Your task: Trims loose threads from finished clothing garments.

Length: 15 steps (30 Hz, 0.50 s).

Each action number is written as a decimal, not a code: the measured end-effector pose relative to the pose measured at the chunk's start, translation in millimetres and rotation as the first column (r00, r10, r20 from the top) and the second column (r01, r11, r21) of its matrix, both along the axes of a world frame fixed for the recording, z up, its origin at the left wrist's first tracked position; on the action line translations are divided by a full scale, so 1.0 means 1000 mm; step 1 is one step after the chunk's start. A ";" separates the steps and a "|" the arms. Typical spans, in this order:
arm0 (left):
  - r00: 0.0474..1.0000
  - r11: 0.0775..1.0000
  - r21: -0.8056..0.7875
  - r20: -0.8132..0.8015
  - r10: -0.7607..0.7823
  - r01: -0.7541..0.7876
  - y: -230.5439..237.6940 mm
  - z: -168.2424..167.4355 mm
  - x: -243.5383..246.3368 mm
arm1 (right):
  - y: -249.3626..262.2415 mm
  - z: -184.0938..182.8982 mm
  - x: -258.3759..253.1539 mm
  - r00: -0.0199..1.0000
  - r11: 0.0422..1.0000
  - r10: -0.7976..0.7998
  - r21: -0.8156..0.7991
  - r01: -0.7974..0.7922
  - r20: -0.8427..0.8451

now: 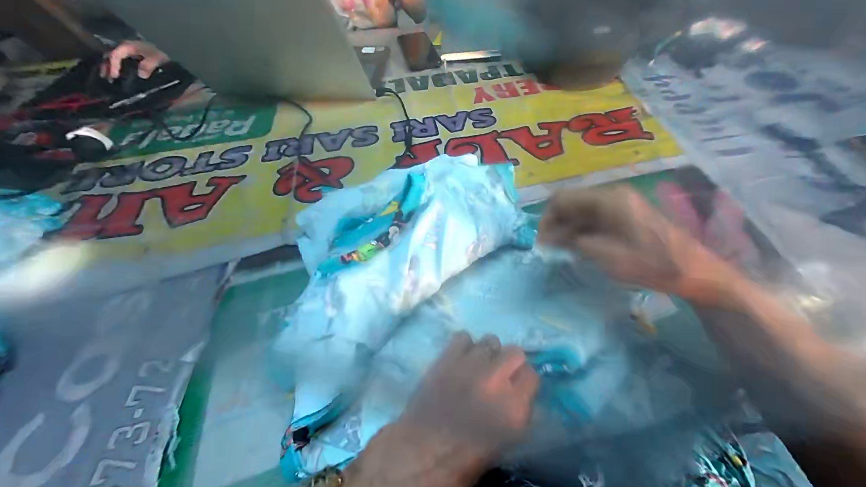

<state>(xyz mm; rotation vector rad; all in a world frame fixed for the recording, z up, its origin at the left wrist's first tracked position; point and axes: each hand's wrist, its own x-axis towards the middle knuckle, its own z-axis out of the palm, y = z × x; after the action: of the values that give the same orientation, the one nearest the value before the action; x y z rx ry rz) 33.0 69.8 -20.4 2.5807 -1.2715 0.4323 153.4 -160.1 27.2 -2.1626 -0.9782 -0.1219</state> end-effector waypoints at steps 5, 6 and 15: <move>0.990 0.998 0.015 0.130 0.063 -0.066 -0.008 -0.024 -0.041 | 0.006 -0.045 -0.068 0.977 0.937 0.177 -0.285 -0.204 -0.118; 0.990 0.997 0.003 0.115 0.079 -0.080 -0.005 -0.025 -0.044 | 0.007 -0.050 -0.073 0.987 0.937 0.147 -0.310 -0.160 -0.067; 0.959 0.943 -0.198 0.034 0.280 -0.268 -0.020 -0.014 -0.036 | -0.001 -0.034 -0.066 0.950 0.986 0.099 0.161 -0.053 -0.296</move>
<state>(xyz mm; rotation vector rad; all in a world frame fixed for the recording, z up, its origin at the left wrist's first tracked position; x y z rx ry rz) -2.7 49.5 -34.7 2.6002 -0.8395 0.6565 87.5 -161.0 -7.0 -1.9306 -0.8444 0.1652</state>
